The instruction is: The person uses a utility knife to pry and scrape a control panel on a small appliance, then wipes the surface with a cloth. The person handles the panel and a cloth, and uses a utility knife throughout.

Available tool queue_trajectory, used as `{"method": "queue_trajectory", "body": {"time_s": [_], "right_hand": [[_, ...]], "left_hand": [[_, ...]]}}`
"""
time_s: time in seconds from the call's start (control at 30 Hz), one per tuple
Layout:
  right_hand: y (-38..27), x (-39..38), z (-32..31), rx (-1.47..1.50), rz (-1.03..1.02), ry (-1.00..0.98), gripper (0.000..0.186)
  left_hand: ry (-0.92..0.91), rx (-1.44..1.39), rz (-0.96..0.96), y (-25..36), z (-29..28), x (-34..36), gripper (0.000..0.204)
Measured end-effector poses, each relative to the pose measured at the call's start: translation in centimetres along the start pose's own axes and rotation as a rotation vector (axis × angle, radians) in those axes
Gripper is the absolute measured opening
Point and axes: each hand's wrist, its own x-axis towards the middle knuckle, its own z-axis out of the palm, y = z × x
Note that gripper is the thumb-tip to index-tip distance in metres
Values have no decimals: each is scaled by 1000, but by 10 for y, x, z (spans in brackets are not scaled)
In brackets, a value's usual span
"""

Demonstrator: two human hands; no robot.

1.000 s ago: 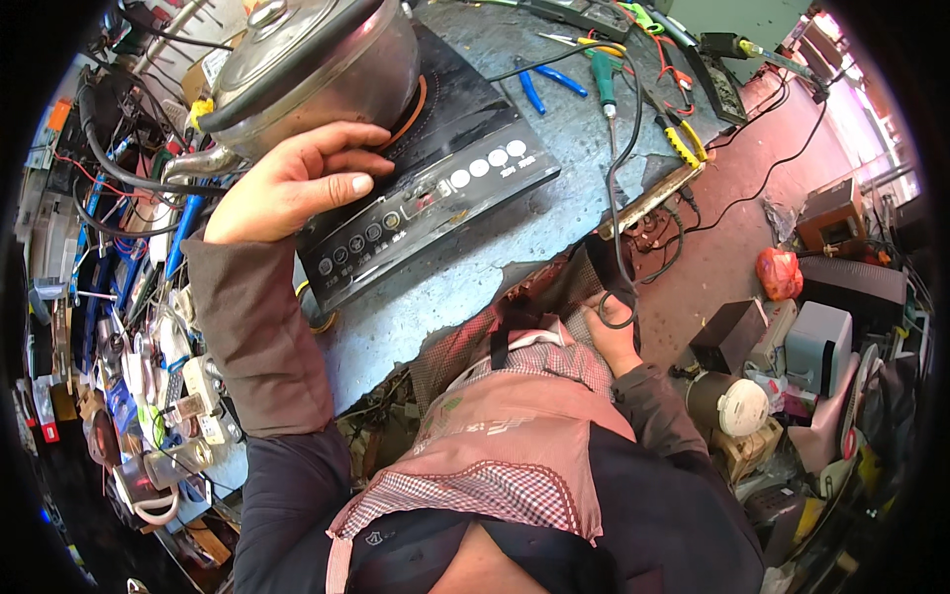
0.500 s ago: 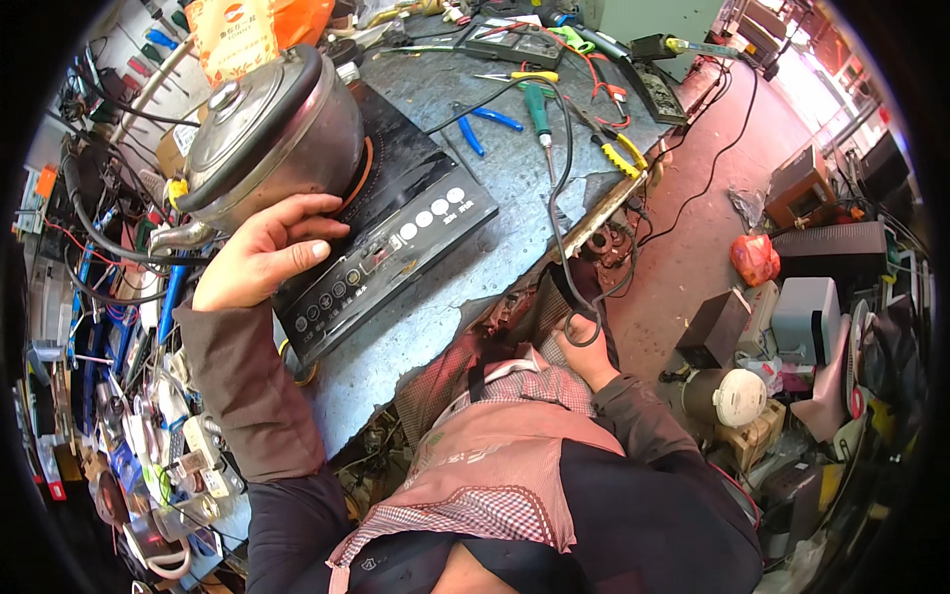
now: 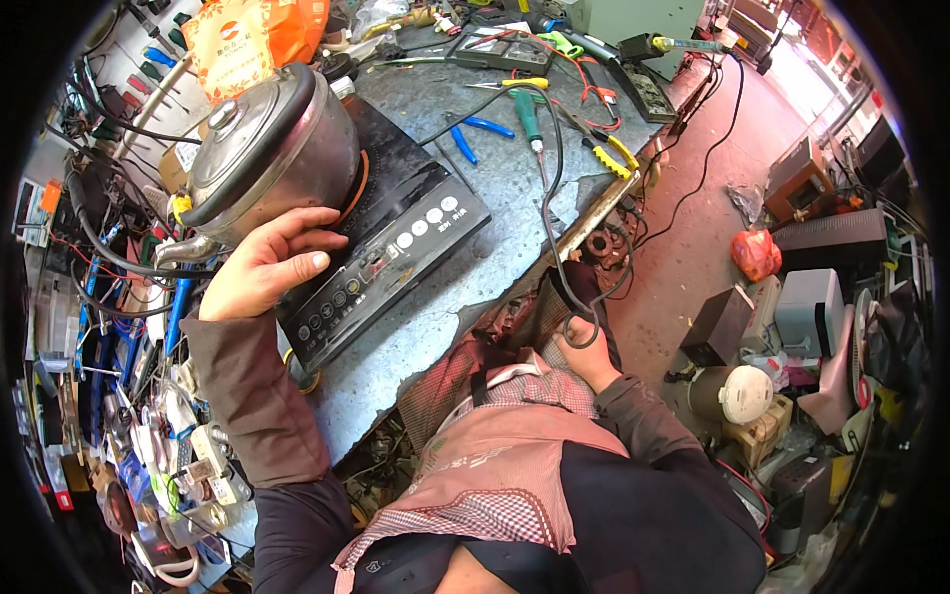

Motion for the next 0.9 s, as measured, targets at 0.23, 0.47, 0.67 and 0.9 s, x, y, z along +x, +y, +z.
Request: {"method": "queue_trajectory", "body": {"time_s": [0.23,0.47,0.67,0.9], "right_hand": [[2,4,-3,66,43,-3,11],[-3,3,-4,44,27,0,11],[-5,4,-5,41,60,-13,11],[1,-2,-4,-14,125,-59,14]], "left_hand": [[18,35,17,0,2,4,63],[16,22,38,-4,2,3,60],[22,6,23,-8,0,3,61],[21,-21,-3,-7,0,5,63]]}}
